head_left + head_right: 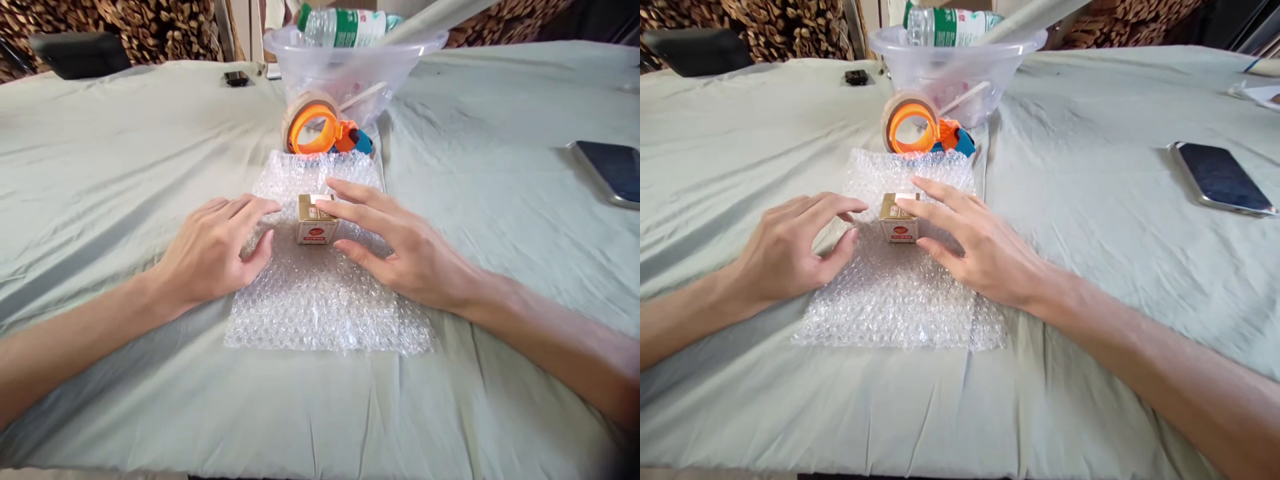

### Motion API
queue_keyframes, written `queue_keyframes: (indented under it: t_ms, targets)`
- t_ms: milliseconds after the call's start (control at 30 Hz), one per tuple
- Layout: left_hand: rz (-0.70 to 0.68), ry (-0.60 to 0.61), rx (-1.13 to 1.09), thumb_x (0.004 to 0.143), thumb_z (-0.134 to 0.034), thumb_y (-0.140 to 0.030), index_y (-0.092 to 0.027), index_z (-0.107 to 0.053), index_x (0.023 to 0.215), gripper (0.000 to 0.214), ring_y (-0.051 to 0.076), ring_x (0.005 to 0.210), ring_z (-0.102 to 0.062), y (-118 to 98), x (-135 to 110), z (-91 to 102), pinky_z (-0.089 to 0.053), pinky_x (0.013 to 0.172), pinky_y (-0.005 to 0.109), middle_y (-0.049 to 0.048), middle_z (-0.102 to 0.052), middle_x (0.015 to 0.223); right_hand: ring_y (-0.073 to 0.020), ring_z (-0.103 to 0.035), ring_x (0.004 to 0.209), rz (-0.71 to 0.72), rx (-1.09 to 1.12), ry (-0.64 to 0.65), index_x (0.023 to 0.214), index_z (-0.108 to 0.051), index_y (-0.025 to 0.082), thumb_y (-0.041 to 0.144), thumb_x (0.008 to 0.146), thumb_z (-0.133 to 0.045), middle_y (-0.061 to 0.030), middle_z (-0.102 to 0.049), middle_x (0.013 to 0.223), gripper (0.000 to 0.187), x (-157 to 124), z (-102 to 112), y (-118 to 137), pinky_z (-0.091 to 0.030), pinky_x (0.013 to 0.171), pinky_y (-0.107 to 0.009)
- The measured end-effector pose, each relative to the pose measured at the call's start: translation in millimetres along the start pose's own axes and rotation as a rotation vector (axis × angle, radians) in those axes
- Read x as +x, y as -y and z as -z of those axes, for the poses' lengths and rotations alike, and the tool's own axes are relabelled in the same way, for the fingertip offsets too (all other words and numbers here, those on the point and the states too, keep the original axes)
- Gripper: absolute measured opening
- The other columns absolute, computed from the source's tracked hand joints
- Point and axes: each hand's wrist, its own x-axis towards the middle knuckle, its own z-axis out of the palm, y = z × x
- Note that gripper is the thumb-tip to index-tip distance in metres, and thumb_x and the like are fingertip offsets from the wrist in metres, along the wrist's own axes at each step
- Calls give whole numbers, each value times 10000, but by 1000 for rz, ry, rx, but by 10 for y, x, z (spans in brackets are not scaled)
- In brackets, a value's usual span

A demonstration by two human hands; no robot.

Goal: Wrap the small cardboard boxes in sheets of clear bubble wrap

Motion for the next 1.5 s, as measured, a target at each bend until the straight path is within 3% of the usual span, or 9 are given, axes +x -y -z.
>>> queue_keyframes:
  t_ms: [333,567,800,933,1067,1133,1233,1367,1500]
  targets:
    - [-17,96,100,1136,-499,-333,-187,-789,1091,328,347,999,-831,78,-80,0,-644,883,517,117,-863,1102,-317,-557,1630,-33,5,-70,1663,-580,347,301,1145,-618,-36,-601,1734,521,13,58,-25,-449,1391,-624]
    - [195,146,-55,1139,-572,-331,-176,-662,1450,359,349,1307,-775,27,-132,101,-632,1101,526,137,-765,1470,-327,-606,1585,-29,50,-69,1691,-536,280,294,1122,-652,-75,-619,1717,581,15,42,-68,-506,1346,-614]
    - [114,134,-9,1121,-547,-399,-127,-667,1459,451,376,1287,-787,-50,-124,91,-616,1094,547,169,-798,1427,-318,-604,1582,-22,76,-79,1747,-448,321,377,1138,-670,-72,-593,1736,651,44,-19,12,-496,1344,-584]
    - [194,179,-29,1111,-516,-507,-53,-564,1583,656,434,1405,-714,-27,-126,96,-565,1174,607,235,-737,1511,-313,-527,1649,-79,207,-232,1755,-429,356,524,1206,-502,-62,-464,1838,578,56,35,12,-425,1390,-587]
    - [222,207,-70,1111,-501,-565,-54,-533,1607,712,436,1482,-660,-9,-141,102,-528,1233,606,233,-698,1568,-327,-469,1691,-116,252,-374,1667,-527,499,562,1190,-441,47,-507,1805,489,55,91,-63,-428,1406,-573]
    - [213,212,-76,1110,-501,-556,-59,-527,1612,706,438,1524,-629,-12,-144,105,-524,1243,601,241,-666,1611,-319,-481,1684,-143,241,-360,1648,-536,526,573,1187,-449,74,-520,1792,471,44,99,-100,-432,1405,-564]
    - [202,233,-82,1116,-495,-530,-84,-512,1627,679,436,1480,-664,-22,-138,111,-549,1207,603,236,-681,1596,-284,-473,1690,-150,247,-323,1699,-492,435,562,1207,-473,34,-496,1816,508,26,94,-115,-398,1420,-534]
    - [216,283,-89,1112,-502,-542,-92,-502,1640,694,412,1278,-764,-27,-125,112,-599,1112,588,216,-745,1513,-271,-457,1701,-153,244,-237,1772,-391,384,570,1212,-469,-6,-378,1886,595,31,78,-67,-365,1433,-520]
    - [212,282,-88,1118,-501,-551,-80,-515,1637,700,406,1337,-733,-20,-127,106,-588,1137,568,211,-748,1504,-293,-384,1738,-153,229,-183,1823,-280,387,519,1214,-468,-6,-237,1932,652,53,73,-26,-310,1456,-559]
